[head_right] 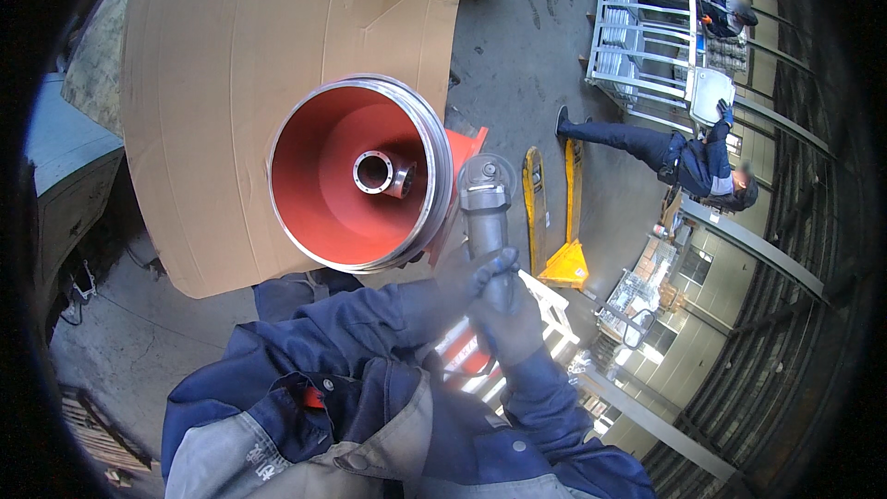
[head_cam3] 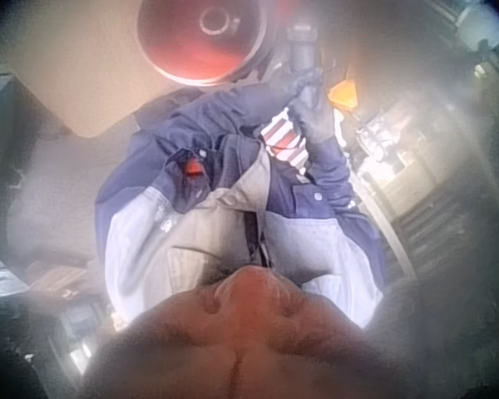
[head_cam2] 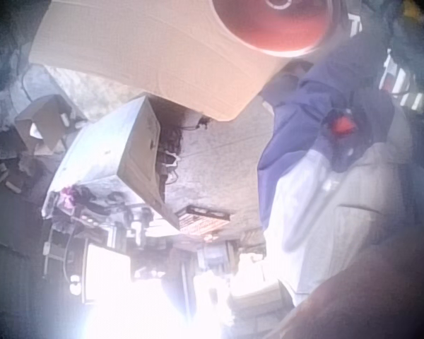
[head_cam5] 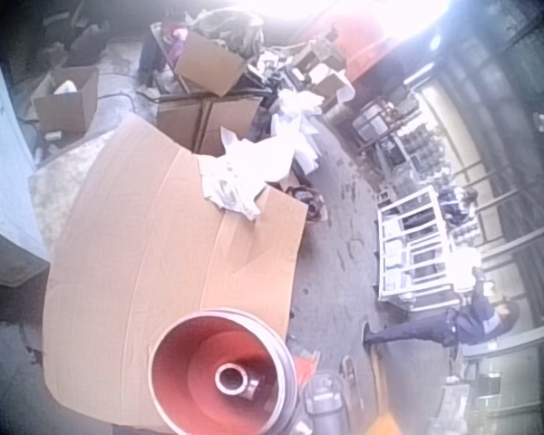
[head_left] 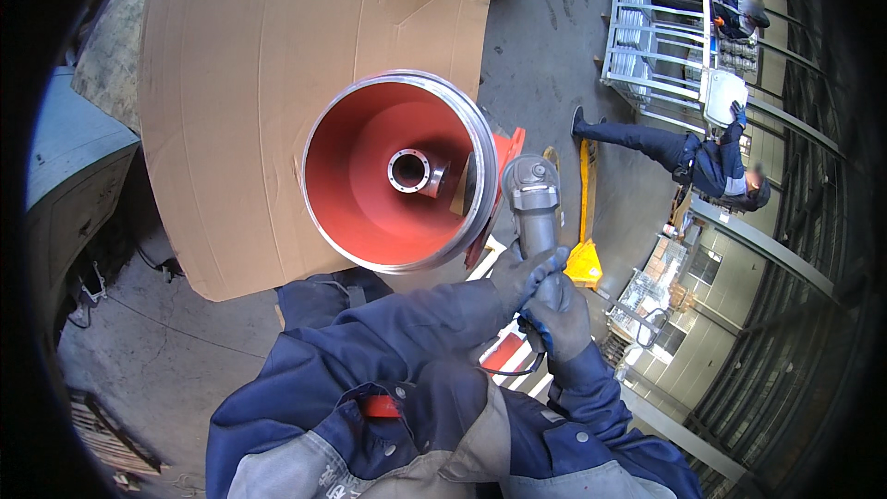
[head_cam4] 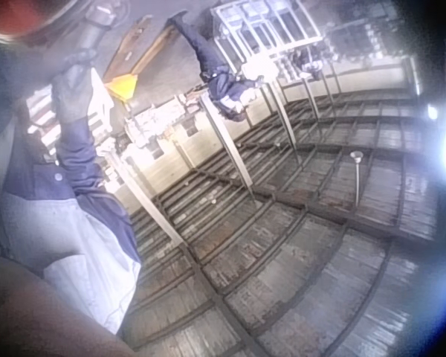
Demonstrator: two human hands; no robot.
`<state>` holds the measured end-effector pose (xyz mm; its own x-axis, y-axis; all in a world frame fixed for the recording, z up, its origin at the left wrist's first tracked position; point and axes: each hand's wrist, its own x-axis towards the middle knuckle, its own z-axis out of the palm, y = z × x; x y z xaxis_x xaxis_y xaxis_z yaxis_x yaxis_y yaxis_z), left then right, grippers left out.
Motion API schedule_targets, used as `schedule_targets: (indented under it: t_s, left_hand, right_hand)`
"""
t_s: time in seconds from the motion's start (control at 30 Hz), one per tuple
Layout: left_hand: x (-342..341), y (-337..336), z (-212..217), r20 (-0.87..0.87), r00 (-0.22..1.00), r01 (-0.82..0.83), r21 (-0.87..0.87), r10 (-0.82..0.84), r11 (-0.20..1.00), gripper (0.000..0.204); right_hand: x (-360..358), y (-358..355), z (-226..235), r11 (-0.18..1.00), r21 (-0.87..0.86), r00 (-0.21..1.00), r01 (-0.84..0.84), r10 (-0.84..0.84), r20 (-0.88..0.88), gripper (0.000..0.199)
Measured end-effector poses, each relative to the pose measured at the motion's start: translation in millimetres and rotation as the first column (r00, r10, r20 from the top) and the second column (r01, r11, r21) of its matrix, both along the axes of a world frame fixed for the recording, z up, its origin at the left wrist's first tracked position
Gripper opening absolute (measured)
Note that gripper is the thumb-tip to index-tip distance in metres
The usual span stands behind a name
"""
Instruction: The person uses an angle grinder to grind the surface of a small metal part held in the left hand. After grinding, the person places the part into a red bucket. The person then picks up a larger cylindrical metal part and continues grinding its surface.
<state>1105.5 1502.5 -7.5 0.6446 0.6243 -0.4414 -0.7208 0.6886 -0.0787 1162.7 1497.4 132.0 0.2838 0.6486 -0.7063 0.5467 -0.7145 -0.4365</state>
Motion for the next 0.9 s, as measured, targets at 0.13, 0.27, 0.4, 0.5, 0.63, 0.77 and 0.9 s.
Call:
schedule_targets:
  t_s: [0.13, 0.27, 0.4, 0.5, 0.63, 0.77, 0.9]
  left_hand:
    - [2, -6, 1, -0.019, 0.999, -0.029, 0.005, 0.029, 1.000, 0.069]
    - [0, -12, 3, -0.028, 1.000, -0.012, 0.009, 0.012, 1.000, 0.070]
    - [1, -16, 1, -0.055, 0.998, -0.010, 0.047, 0.012, 0.999, 0.070]
    - [7, -20, 0, -0.017, 0.999, -0.049, 0.047, 0.050, 0.998, 0.069]
    - [13, -22, -1, -0.002, 0.999, -0.035, 0.033, 0.035, 0.999, 0.066]
    - [11, -26, 5, -0.043, 0.998, -0.040, 0.022, 0.041, 0.999, 0.045]
    - [9, -28, 3, -0.085, 0.996, -0.022, 0.071, 0.028, 0.997, 0.038]
  right_hand:
    - [0, -5, 2, 0.999, -0.018, 0.999, -0.041, 0.041, 0.004, 0.039]
    - [-2, -10, 2, 0.999, 0.013, 1.000, -0.029, 0.029, -0.004, 0.038]
    - [-1, -14, 2, 0.999, -0.002, 0.999, -0.032, 0.032, 0.014, 0.036]
    - [-1, -17, 1, 0.997, 0.052, 0.998, -0.065, 0.065, 0.007, 0.036]
    - [0, -20, 4, 1.000, -0.003, 1.000, -0.005, 0.005, 0.003, 0.037]
    - [2, -22, 6, 0.999, 0.004, 0.999, -0.035, 0.035, 0.023, 0.037]
    - [6, -26, 2, 0.999, -0.022, 0.995, -0.024, 0.026, 0.093, 0.039]
